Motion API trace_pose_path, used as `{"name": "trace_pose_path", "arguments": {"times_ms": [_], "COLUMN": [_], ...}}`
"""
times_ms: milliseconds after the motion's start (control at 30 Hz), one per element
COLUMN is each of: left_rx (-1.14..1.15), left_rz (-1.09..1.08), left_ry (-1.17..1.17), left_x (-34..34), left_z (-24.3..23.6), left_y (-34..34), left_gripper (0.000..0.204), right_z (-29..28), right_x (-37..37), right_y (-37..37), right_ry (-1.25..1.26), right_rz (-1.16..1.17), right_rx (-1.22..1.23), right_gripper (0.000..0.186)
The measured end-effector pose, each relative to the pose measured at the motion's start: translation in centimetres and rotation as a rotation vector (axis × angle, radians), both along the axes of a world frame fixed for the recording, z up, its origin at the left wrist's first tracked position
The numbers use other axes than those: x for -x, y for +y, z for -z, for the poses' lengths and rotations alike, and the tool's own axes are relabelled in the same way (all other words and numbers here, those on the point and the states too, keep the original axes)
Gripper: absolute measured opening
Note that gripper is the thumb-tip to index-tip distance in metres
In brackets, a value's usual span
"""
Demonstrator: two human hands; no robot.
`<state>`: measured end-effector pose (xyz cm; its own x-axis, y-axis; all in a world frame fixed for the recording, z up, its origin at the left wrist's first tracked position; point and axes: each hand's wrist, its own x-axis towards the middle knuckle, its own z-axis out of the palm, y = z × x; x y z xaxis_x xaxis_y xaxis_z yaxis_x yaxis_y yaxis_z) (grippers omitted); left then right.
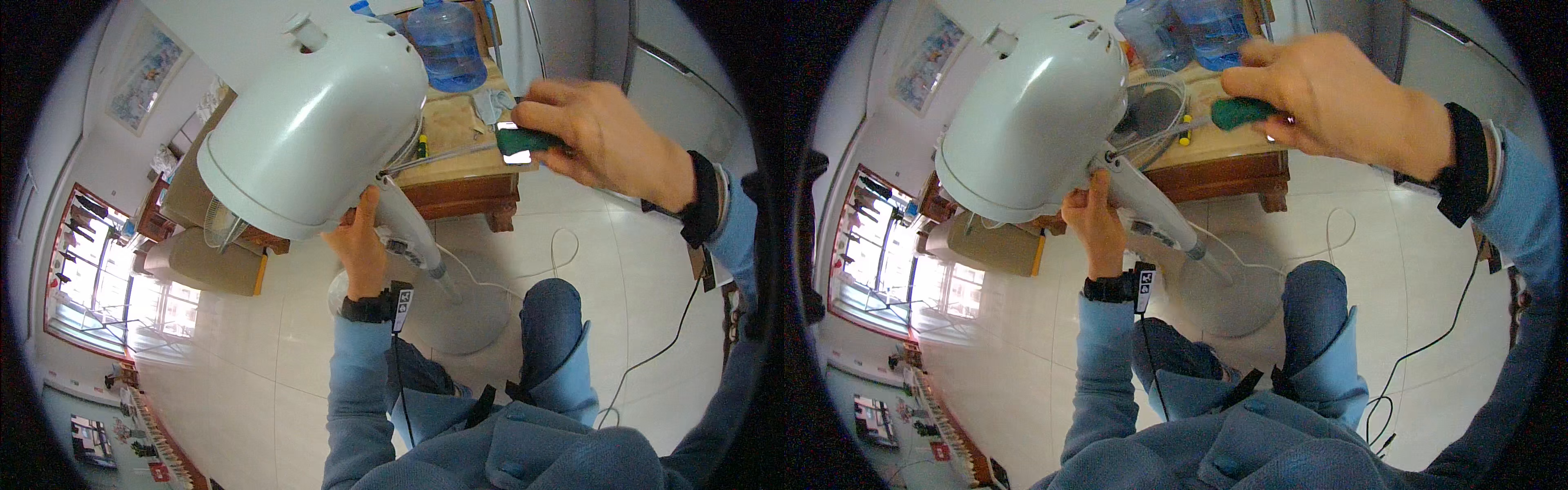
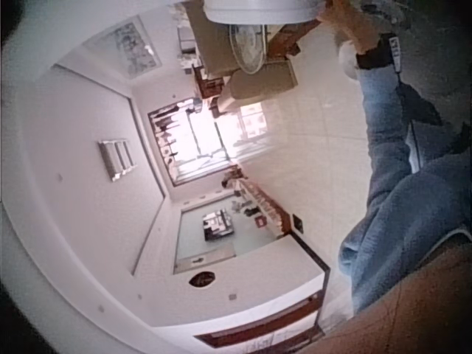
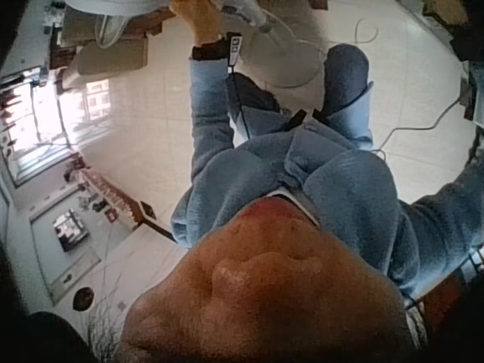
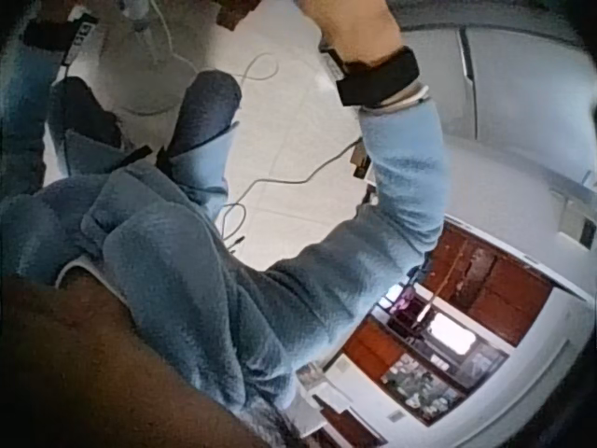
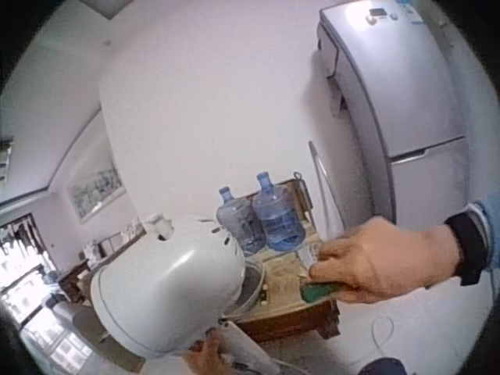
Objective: The person uses a screwdriver to remove screws from a standing fan's motor housing. They detach the housing, inspect the internal components, and then reattach the housing, securing it with the same screws.
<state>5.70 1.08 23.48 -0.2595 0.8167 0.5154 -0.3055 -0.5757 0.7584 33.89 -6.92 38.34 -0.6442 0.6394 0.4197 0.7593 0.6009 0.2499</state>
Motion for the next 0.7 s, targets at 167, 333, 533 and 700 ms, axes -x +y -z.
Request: {"name": "trace_pose_path", "arguments": {"times_ms": [167, 333, 533, 700], "left_rx": [0.081, 0.035, 0.036, 0.057], "left_rz": [0.023, 0.034, -0.016, 0.006], "left_ry": [0.009, 0.012, 0.037, 0.050], "left_x": [0.3, 0.2, -0.1, 0.0], "left_z": [0.1, -0.1, -0.5, -0.4], "left_y": [0.1, -0.2, -0.3, -0.5], "left_gripper": [0.028, 0.017, 0.014, 0.017], "right_z": [0.4, 0.7, 0.9, 1.7], "right_x": [-0.4, -1.0, -0.5, -0.1], "right_y": [1.2, 1.9, 0.6, 0.9], "right_ry": [0.690, 0.455, -0.246, 0.103], "right_rz": [0.142, 0.158, -0.036, 0.121], "right_rx": [1.451, 1.153, -0.531, 0.327], "right_gripper": [0.034, 0.036, 0.025, 0.031]}}
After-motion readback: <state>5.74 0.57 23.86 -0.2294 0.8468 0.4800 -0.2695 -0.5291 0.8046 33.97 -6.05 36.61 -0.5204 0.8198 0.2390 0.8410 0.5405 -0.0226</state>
